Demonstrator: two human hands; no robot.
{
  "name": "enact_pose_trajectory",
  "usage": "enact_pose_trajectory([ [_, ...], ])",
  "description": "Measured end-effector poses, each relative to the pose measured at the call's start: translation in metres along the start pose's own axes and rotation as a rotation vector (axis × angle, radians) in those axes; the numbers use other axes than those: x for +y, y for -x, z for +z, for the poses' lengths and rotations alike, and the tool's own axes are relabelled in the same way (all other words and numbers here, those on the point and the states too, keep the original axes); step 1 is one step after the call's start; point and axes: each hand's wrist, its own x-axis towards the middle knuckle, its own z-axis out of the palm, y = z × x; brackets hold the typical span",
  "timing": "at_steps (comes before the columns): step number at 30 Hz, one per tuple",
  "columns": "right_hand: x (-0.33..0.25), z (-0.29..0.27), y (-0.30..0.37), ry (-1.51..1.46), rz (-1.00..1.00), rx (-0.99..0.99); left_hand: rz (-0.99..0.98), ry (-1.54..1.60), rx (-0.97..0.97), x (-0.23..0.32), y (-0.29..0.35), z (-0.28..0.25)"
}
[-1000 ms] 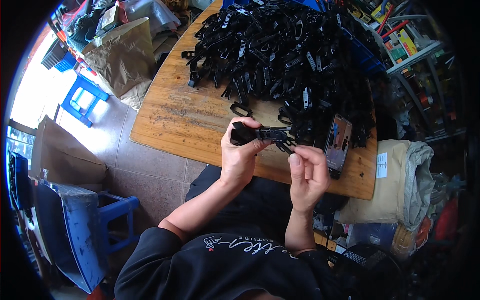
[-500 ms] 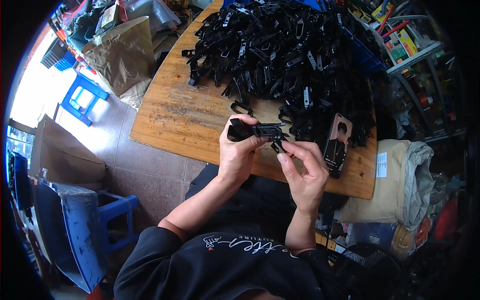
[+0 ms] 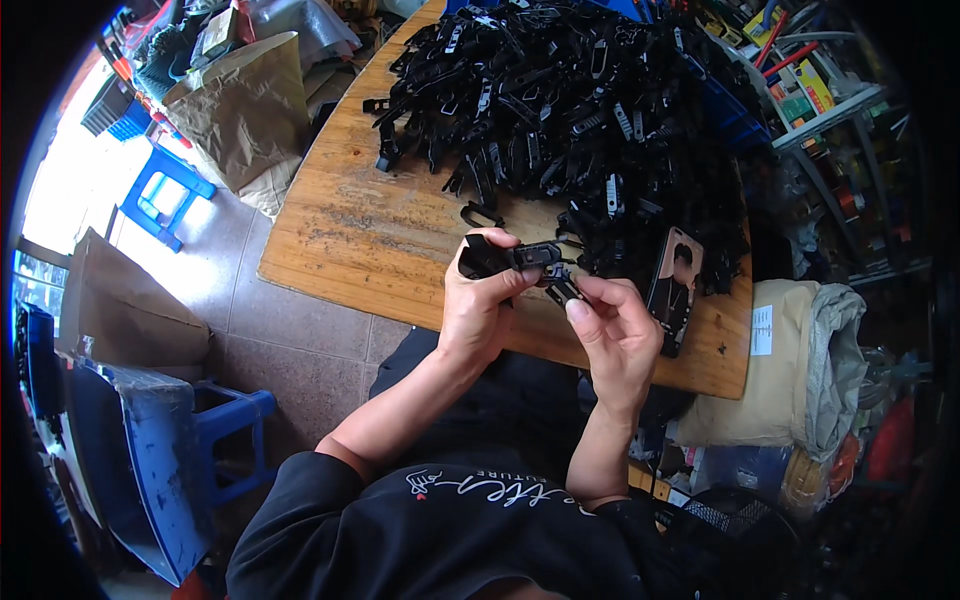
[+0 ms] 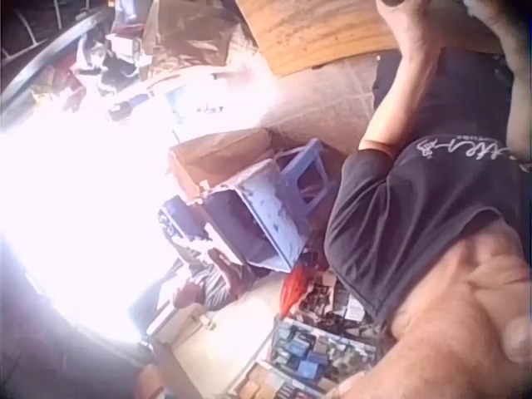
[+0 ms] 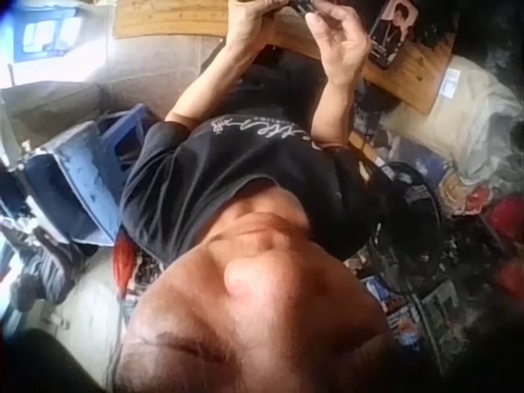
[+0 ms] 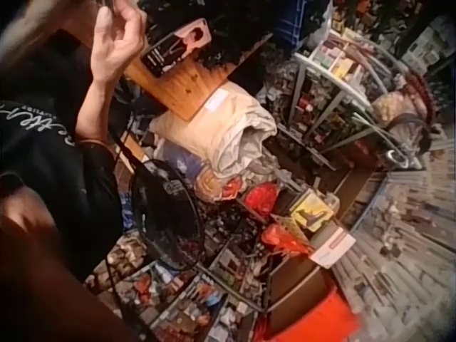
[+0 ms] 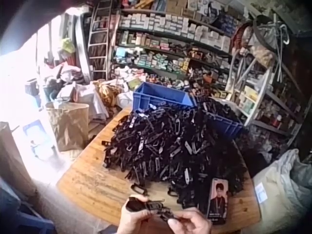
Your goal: Assembling small black plastic components by hand at a workbench.
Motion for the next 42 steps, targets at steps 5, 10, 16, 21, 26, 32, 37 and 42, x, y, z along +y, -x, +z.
enact_pose_trajectory([
  [5, 0.005, 0.001, 0.000, -0.064, 0.056, 0.060, 0.194, -0.122, -0.049, 0.001, 0.002, 0.007],
  [10, 0.006, 0.009, 0.004, 0.201, -0.091, 0.150, 0.053, 0.024, -0.055, 0.002, 0.002, 0.008],
  [16, 0.004, 0.011, 0.004, 0.151, -0.043, 0.194, -0.066, 0.023, -0.037, 0.001, 0.002, 0.005],
  [21, 0.003, 0.008, 0.004, 0.108, 0.037, 0.133, -0.081, 0.074, 0.022, -0.001, 0.000, 0.007],
  [26, -0.001, 0.000, 0.000, 0.072, 0.080, 0.061, 0.080, -0.052, -0.028, -0.004, 0.001, 0.007],
  [32, 0.001, -0.010, -0.002, 0.134, 0.082, -0.042, 0.115, -0.437, -0.107, 0.009, -0.003, 0.008],
  [37, 0.010, -0.015, -0.002, -0.084, 0.188, -0.050, -0.090, -0.088, -0.121, 0.010, -0.004, 0.006],
  [42, 0.015, -0.018, -0.001, -0.342, 0.299, -0.030, -0.205, -0.004, -0.150, 0.012, -0.004, 0.002],
])
